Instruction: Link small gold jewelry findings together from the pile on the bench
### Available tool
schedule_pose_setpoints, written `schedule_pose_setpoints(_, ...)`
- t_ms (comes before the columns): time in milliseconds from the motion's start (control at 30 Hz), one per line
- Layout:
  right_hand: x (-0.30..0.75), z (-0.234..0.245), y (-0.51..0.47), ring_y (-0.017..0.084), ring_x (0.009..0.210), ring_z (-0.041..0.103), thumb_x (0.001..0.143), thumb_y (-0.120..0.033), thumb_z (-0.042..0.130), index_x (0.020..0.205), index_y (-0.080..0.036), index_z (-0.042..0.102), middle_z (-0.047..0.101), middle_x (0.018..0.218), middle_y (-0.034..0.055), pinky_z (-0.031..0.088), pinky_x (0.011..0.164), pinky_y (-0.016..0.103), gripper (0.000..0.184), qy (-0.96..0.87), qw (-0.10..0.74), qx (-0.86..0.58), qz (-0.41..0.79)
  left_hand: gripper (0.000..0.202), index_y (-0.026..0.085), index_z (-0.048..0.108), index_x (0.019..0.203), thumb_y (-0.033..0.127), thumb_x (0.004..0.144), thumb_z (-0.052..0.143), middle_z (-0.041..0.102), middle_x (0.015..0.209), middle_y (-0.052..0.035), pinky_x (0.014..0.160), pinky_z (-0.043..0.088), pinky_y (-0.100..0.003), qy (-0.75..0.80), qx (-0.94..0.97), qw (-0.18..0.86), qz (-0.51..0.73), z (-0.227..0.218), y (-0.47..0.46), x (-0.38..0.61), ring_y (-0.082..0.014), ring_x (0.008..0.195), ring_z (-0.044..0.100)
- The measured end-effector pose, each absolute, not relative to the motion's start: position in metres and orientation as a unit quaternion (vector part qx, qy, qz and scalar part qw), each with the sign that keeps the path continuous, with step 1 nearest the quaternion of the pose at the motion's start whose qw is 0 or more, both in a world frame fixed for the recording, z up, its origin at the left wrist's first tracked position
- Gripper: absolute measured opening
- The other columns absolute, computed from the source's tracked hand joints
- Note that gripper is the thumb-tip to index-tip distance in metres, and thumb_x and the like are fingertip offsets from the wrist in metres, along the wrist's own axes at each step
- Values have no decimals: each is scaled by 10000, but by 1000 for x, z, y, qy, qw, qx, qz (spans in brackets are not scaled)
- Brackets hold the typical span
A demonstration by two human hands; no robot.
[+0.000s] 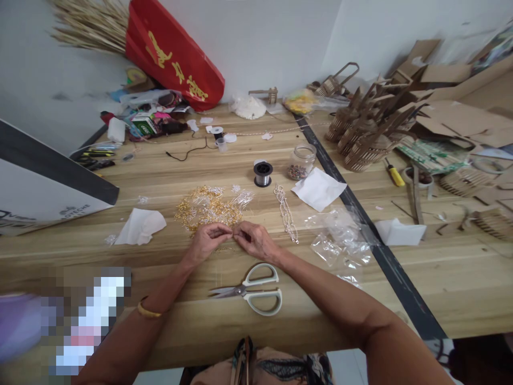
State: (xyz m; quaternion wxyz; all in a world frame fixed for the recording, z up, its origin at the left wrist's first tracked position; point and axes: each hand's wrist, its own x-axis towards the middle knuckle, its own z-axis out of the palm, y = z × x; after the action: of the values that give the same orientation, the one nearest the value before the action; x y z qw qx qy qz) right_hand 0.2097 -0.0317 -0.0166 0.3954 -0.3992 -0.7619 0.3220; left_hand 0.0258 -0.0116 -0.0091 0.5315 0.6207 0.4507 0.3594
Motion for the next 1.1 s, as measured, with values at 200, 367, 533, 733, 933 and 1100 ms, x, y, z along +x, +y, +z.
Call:
schedule_pose_setpoints(200,210,-16,-32,99,577,487,840,-211,554,827,-147,599,581,685,4,368,535,206,79,-750,395,-411,336,170,123,681,725,267,651,734,702,706,-45,660,511,-243,456,619,527,362,-9,-11,26,-142,659,640)
schedule_pose_setpoints(367,210,-15,-32,96,570,476,837,-210,561,815,-151,591,566,669,-4,367,531,208,70,-751,395,-412,333,181,125,679,695,297,667,728,693,684,-43,639,499,-239,450,634,521,351,-5,-11,25,-141,643,628)
schedule_pose_setpoints(533,210,-14,-33,90,564,472,851,-233,546,858,-157,574,552,692,-3,369,513,203,82,-752,401,-402,334,156,131,675,707,287,710,689,688,701,-41,654,493,-240,446,656,496,353,-4,-11,26,-144,662,623)
schedule_pose_setpoints(733,211,-13,-37,83,538,477,835,-307,588,1066,-180,502,531,742,-11,390,478,196,277,-734,437,-386,348,119,140,667,735,243,778,627,675,746,-48,673,482,-246,427,713,421,364,-6,-13,27,-147,702,616)
schedule_pose_setpoints(933,210,-16,-35,82,534,475,857,-323,578,936,-170,577,553,678,-14,390,485,194,172,-738,420,-387,359,113,152,657,718,225,794,618,676,728,-42,678,475,-254,406,755,375,354,-3,-16,29,-151,702,615)
schedule_pose_setpoints(1100,209,-17,-34,87,558,495,857,-327,577,911,-158,606,592,689,1,397,500,192,180,-730,416,-400,366,110,150,651,711,211,794,611,674,722,-39,667,464,-251,407,758,370,350,-2,-15,28,-147,689,608)
